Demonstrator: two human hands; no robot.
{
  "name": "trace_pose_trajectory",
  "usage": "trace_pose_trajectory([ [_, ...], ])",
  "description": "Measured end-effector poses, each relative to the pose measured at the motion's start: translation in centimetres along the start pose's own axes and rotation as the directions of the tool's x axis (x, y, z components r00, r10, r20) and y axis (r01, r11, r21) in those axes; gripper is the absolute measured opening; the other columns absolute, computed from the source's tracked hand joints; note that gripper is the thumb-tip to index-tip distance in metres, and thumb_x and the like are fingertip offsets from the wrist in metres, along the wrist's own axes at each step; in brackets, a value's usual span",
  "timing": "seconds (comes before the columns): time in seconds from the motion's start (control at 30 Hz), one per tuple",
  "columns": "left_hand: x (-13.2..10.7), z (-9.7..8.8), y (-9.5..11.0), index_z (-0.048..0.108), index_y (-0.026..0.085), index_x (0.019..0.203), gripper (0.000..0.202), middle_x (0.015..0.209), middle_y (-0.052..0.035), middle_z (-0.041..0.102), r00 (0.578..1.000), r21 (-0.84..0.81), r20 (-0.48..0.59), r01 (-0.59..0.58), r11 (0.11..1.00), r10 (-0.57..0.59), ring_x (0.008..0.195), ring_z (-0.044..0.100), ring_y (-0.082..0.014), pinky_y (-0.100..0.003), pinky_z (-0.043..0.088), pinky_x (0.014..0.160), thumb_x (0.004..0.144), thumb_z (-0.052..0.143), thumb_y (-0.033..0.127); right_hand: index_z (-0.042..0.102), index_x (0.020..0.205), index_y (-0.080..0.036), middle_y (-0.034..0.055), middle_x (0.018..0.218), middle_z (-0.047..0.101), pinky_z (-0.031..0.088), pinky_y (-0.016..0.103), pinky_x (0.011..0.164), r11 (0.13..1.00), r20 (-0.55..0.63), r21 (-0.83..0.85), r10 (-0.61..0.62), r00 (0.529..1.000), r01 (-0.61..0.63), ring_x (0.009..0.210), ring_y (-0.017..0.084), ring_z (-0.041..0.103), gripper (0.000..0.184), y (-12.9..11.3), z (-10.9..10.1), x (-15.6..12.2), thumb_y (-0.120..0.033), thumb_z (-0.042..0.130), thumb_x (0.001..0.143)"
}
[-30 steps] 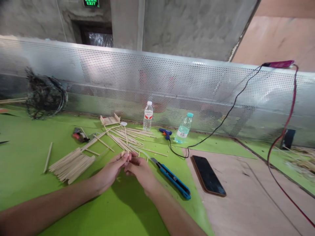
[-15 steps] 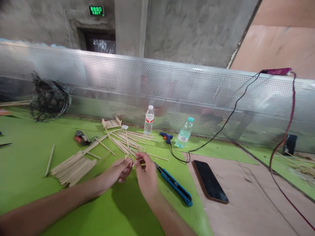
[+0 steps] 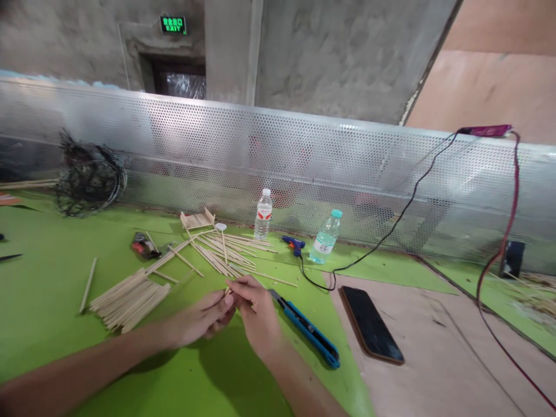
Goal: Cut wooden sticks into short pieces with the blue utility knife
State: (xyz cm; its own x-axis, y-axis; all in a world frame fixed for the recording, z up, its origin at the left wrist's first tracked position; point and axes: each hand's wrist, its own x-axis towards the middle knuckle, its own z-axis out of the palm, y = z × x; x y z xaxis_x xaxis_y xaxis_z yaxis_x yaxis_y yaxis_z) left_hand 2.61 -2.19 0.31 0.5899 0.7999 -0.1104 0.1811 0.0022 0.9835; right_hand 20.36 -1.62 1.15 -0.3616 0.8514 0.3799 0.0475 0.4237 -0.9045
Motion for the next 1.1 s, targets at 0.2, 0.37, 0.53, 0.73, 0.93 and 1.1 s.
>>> trace_pose_trajectory([
  [0.2,0.8,-0.4,-0.6,0.04,0.022,0.086,0.054,0.067,0.0084,0.033,1.0,-0.132,-0.003,-0.022,0.991,0.022,0.053,0.025,-0.0078,-0.023,0.024,0.05,0.092,0.04,0.076,0.064,0.137,-0.03,0.0073,0.121,0.067,0.049,0.041,0.1,0.98,-0.035,-0.195,-0.045,0.998,0.037,0.112,0.021,0.061,0.048,0.1,0.1,-0.4,-0.015,0.042,0.097],
  [0.37,0.9,-0.9,-0.3,0.04,0.022,0.087,0.056,0.067,0.0086,0.034,0.998,-0.115,-0.059,0.005,0.993,-0.011,0.052,0.026,-0.0077,-0.023,0.025,0.048,0.089,0.044,0.078,0.065,0.135,-0.032,0.0048,0.131,0.068,0.043,0.047,0.11,0.946,0.003,-0.314,-0.086,0.996,0.082,0.125,0.023,0.058,0.05,0.3,0.2,-0.6,-0.01,0.044,0.095],
  [0.53,1.4,-1.3,-1.2,0.043,0.021,0.092,0.057,0.069,0.0079,0.041,0.999,-0.077,-0.038,0.002,0.997,-0.005,0.049,0.027,-0.0063,-0.023,0.026,0.046,0.087,0.047,0.078,0.061,0.14,-0.032,0.006,0.13,0.068,0.048,0.044,0.105,0.934,0.001,-0.347,-0.083,0.997,0.078,0.119,0.022,0.062,0.055,0.4,-0.2,-0.5,-0.008,0.043,0.094],
  [0.73,1.1,-1.2,-0.7,0.046,0.02,0.1,0.064,0.074,0.0064,0.045,1.0,-0.031,-0.01,0.026,0.999,-0.026,0.051,0.032,-0.0065,-0.023,0.029,0.046,0.083,0.05,0.081,0.049,0.15,-0.033,0.0046,0.142,0.06,0.043,0.044,0.114,0.911,0.062,-0.405,-0.054,0.997,0.074,0.13,0.021,0.056,0.072,0.1,0.2,-1.2,0.002,0.037,0.088],
  [0.93,1.0,-1.8,-0.4,0.049,0.019,0.099,0.063,0.066,0.0082,0.04,0.997,0.055,-0.034,0.078,0.995,-0.076,0.05,0.033,-0.0079,-0.024,0.03,0.046,0.082,0.053,0.08,0.054,0.146,-0.032,0.0059,0.133,0.067,0.047,0.045,0.109,0.885,0.086,-0.443,-0.115,0.99,0.142,0.125,0.023,0.059,0.065,0.0,-0.1,-1.1,0.0,0.042,0.091],
  [1.1,0.3,-1.7,0.2,0.054,0.018,0.114,0.049,0.067,0.0068,0.045,0.991,0.132,-0.044,0.132,0.983,-0.127,0.05,0.037,-0.0093,-0.024,0.029,0.046,0.086,0.064,0.056,0.071,0.127,-0.033,0.0045,0.116,0.074,0.054,0.039,0.092,0.89,0.098,-0.419,-0.153,0.983,0.18,0.105,0.022,0.066,0.051,0.0,-0.3,-0.6,-0.003,0.053,0.091],
])
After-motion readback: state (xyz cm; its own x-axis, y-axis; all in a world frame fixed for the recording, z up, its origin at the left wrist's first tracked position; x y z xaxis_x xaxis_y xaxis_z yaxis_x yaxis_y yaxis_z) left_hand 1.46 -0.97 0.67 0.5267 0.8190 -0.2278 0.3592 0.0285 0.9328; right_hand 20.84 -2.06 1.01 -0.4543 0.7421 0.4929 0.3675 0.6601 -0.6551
